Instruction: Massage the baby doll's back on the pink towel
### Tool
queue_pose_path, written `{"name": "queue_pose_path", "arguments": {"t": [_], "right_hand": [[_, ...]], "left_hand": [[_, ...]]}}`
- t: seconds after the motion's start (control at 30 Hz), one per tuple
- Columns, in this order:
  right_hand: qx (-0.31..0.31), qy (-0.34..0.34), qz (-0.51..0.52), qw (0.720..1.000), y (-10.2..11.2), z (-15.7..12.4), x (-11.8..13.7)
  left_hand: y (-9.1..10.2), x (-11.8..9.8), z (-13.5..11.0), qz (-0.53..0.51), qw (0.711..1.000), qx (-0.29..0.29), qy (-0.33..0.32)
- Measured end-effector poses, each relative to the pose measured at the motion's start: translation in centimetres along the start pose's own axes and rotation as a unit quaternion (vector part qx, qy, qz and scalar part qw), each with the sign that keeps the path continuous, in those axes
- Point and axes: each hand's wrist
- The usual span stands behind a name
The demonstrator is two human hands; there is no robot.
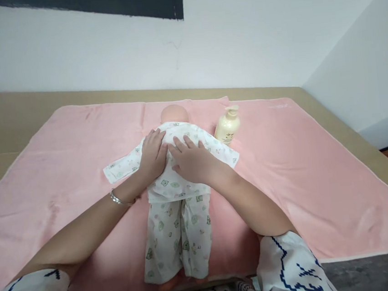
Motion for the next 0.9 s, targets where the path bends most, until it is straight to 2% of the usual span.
{"name": "queue_pose_path", "arguments": {"t": [0.07,0.1,0.2,0.27,0.3,0.4,0.43,0.5,0.63,0.73,0.9], "right_hand": [[0.033,0.039,0.003,0.999,1.9,-2.3,-1.1],[0.028,0.039,0.014,0.999,2.7,-3.4,-1.8],[-0.023,-0.038,0.037,0.998,5.0,-5.8,-4.0],[-0.061,-0.116,0.045,0.990,5.9,-6.7,-5.5],[-0.076,-0.152,0.048,0.984,6.2,-7.0,-6.3],[-0.106,-0.214,0.066,0.969,6.1,-6.8,-8.6],[-0.115,-0.218,0.076,0.966,5.8,-6.5,-9.3],[-0.132,-0.214,0.090,0.964,5.1,-5.7,-10.7],[-0.159,-0.204,0.084,0.962,4.1,-4.6,-11.8],[-0.180,-0.205,0.068,0.960,3.9,-4.2,-11.2],[-0.218,-0.218,0.002,0.951,3.7,-3.3,-9.8]], "left_hand": [[0.2,-1.5,-0.6,0.018,0.999,0.034,0.010],[0.3,-2.6,-1.0,0.023,0.998,0.053,0.009],[0.6,-6.6,-2.0,0.000,0.991,0.135,-0.011],[0.8,-9.4,-1.8,-0.090,0.976,0.197,-0.006],[0.7,-10.6,-1.3,-0.149,0.967,0.204,0.012],[-0.3,-12.9,1.8,-0.330,0.925,0.175,0.073],[-1.0,-13.2,3.2,-0.374,0.907,0.173,0.082],[-2.8,-13.2,6.3,-0.395,0.893,0.188,0.103],[-6.2,-11.9,11.0,-0.423,0.879,0.209,0.073],[-7.2,-10.8,12.5,-0.458,0.860,0.210,0.081],[-7.4,-10.6,12.5,-0.475,0.849,0.214,0.091]]}}
Point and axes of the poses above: each hand's wrist, its own z-axis towards the middle knuckle, its own y-axis out of the back of the hand, x = y × z, and after that the axes turned 10 degrees about -z, right-handed
